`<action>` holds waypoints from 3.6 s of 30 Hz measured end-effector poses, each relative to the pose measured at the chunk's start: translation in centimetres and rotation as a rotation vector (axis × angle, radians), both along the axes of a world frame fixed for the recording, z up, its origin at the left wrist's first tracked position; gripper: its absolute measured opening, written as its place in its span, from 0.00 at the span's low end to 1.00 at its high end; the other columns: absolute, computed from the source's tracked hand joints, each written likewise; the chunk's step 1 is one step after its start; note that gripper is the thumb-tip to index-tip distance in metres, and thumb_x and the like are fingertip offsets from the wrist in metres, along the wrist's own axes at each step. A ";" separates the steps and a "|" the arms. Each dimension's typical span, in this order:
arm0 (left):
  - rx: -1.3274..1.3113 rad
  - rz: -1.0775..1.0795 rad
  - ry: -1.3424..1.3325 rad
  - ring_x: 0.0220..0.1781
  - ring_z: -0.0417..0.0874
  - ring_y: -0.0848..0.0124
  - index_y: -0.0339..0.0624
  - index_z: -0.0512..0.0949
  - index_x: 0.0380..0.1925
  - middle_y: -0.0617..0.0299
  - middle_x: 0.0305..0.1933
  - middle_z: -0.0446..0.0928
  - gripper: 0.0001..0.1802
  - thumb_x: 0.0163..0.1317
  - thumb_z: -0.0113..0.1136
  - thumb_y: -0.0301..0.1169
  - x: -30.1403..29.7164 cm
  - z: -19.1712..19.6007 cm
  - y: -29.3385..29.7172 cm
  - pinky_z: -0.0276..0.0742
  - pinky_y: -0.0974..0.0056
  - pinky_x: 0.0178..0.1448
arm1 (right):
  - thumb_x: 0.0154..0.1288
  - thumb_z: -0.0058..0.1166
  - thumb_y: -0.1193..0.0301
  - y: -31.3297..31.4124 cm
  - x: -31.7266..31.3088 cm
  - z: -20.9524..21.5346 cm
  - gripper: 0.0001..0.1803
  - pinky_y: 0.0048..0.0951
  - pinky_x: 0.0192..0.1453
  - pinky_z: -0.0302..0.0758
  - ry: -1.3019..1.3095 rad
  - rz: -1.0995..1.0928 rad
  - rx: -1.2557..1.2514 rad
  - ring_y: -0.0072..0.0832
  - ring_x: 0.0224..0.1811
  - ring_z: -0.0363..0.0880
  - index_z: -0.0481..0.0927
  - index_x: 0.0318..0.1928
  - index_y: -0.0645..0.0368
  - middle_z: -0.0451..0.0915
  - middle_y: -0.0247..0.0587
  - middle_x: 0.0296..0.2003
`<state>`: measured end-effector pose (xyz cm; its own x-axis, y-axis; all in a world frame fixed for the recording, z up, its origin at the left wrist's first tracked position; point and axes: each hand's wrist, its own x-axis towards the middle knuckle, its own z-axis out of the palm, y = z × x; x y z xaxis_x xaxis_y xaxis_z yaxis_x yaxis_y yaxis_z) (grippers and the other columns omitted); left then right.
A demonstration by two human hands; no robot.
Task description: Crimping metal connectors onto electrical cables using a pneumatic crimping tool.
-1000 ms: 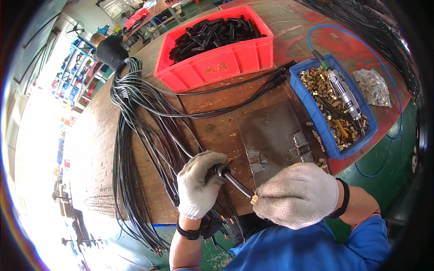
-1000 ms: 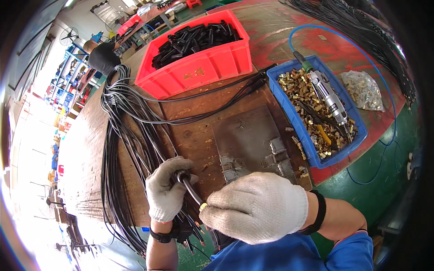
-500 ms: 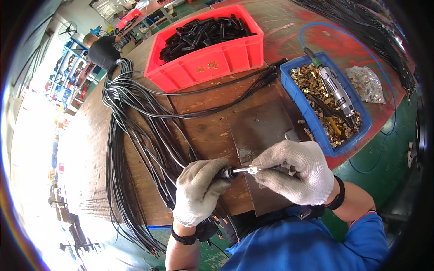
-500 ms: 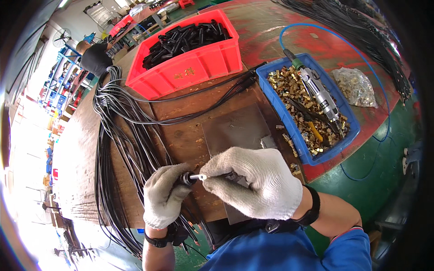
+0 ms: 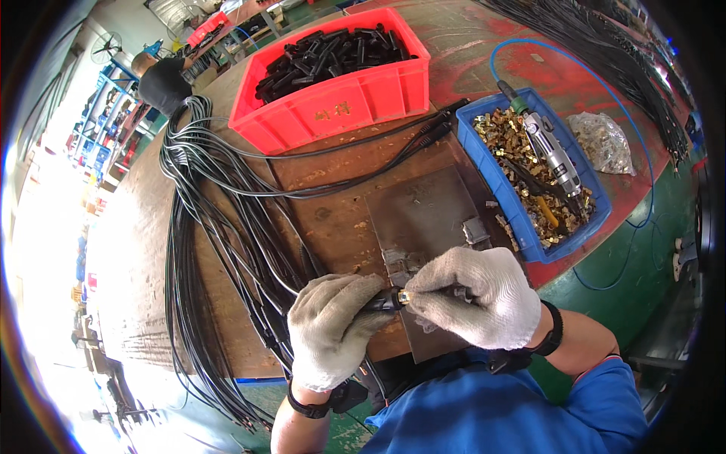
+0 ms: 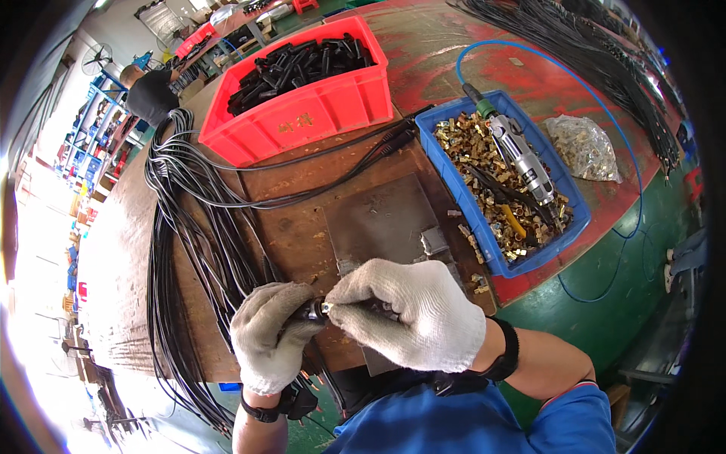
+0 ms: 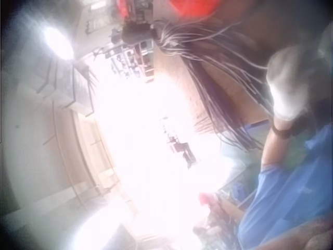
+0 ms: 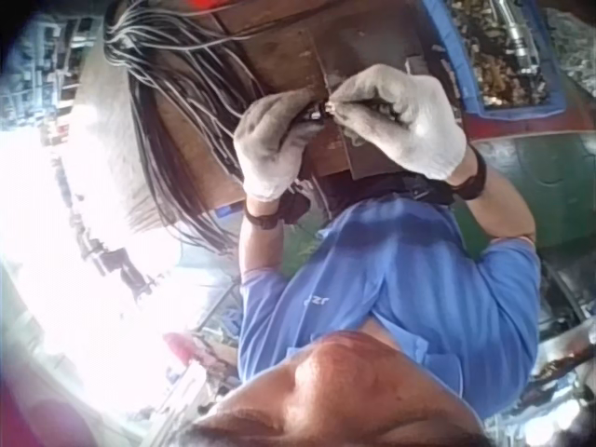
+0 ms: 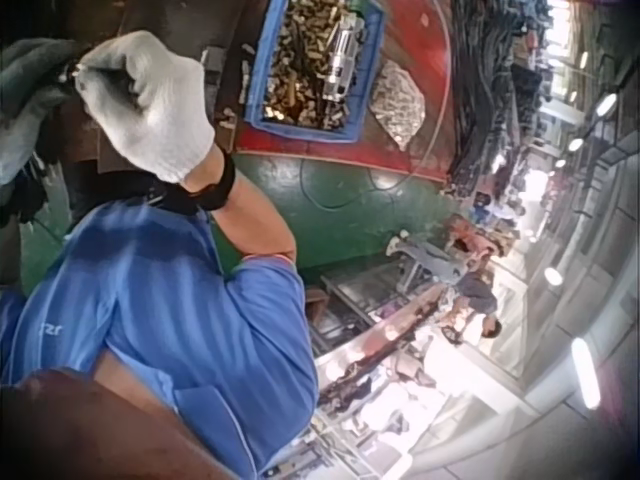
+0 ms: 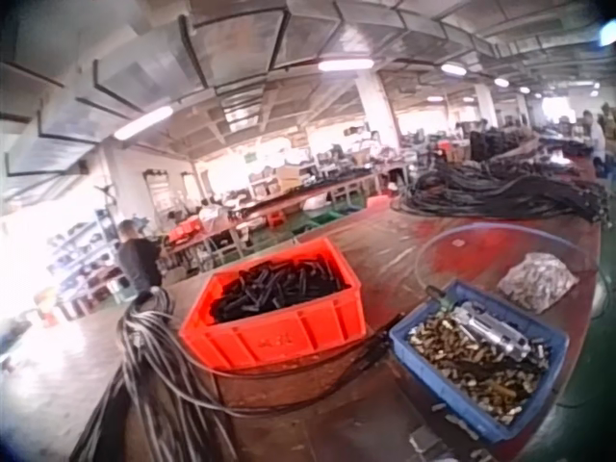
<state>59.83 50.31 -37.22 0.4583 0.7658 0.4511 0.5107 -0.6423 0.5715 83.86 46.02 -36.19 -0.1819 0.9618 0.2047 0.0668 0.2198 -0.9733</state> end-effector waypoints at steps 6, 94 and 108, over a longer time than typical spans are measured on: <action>-0.075 -0.015 0.057 0.44 0.92 0.50 0.37 0.91 0.47 0.50 0.44 0.90 0.24 0.48 0.83 0.33 0.8 0.6 0.1 0.87 0.53 0.51 | 0.72 0.70 0.79 1.0 0.7 -1.1 0.08 0.34 0.47 0.89 -0.204 -0.047 0.224 0.43 0.43 0.94 0.86 0.49 0.60 0.92 0.46 0.42; -1.162 -0.234 -1.438 0.55 0.89 0.63 0.42 0.77 0.60 0.52 0.59 0.85 0.18 0.85 0.58 0.44 3.7 -5.3 -0.1 0.88 0.58 0.56 | 0.63 0.80 0.75 1.1 -0.7 -3.5 0.25 0.31 0.57 0.85 0.033 -0.047 0.050 0.27 0.50 0.90 0.86 0.60 0.61 0.90 0.42 0.50; -0.923 -0.158 -1.167 0.56 0.90 0.62 0.38 0.76 0.60 0.51 0.59 0.85 0.13 0.83 0.61 0.31 3.5 -5.2 -0.2 0.89 0.58 0.58 | 0.63 0.75 0.80 1.7 0.3 -2.6 0.13 0.34 0.53 0.86 -0.274 -0.193 0.241 0.35 0.47 0.90 0.89 0.47 0.59 0.88 0.45 0.47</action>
<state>63.30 50.11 -42.39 0.2935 0.9559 0.0093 -0.5461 0.1597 0.8224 84.13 47.76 -38.82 -0.0819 0.9140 0.3974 0.3790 0.3973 -0.8358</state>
